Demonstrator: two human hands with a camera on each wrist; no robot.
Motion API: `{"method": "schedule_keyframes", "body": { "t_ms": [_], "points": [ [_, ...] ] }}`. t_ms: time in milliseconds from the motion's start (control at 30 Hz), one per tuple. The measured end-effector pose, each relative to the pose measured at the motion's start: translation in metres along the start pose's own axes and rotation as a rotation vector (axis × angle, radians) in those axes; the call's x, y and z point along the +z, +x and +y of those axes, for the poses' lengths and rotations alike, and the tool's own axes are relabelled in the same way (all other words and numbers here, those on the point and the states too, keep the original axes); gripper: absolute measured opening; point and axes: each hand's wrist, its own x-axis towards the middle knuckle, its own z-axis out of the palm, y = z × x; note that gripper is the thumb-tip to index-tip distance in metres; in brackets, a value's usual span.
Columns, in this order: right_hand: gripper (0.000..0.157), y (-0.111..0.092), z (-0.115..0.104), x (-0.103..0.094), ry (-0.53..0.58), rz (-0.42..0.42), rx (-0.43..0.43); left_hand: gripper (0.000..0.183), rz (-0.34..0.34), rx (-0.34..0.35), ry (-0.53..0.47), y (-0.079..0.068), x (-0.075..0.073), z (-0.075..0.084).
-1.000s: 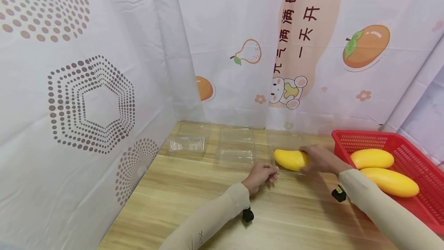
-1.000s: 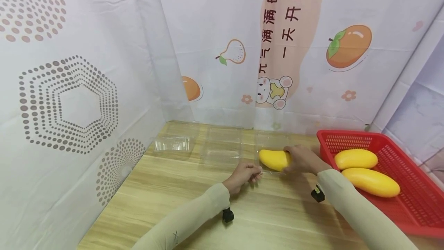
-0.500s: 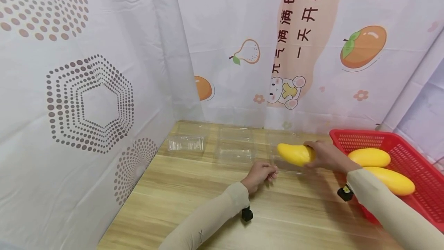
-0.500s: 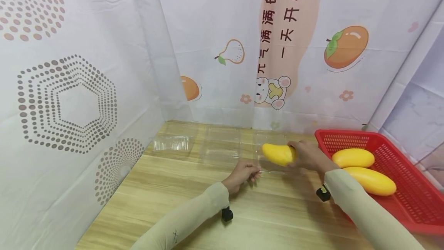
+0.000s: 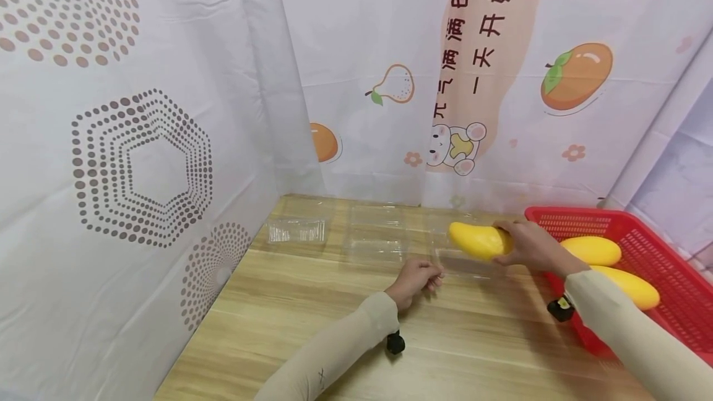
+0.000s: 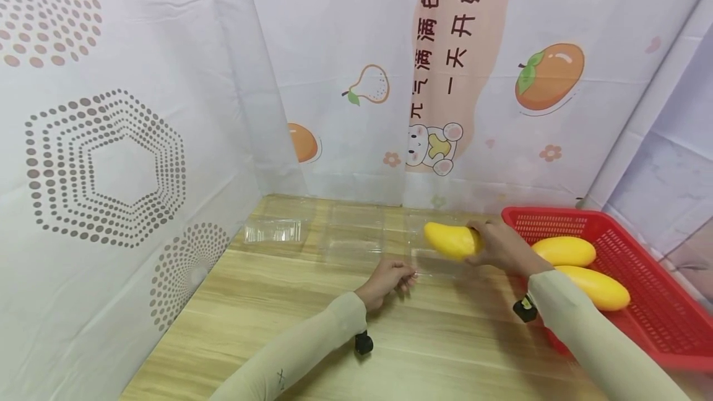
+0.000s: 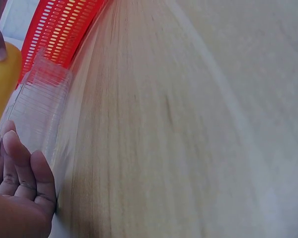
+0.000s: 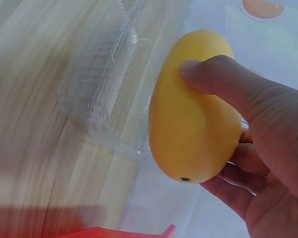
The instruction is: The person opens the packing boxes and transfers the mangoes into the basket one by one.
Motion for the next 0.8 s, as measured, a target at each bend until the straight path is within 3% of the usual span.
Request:
{"method": "schedule_keyframes", "body": {
  "t_ms": [800],
  "points": [
    [0.074, -0.009, 0.009, -0.024, 0.016, 0.011, 0.071, 0.019, -0.012, 0.004, 0.018, -0.001, 0.0, 0.0]
  ]
}}
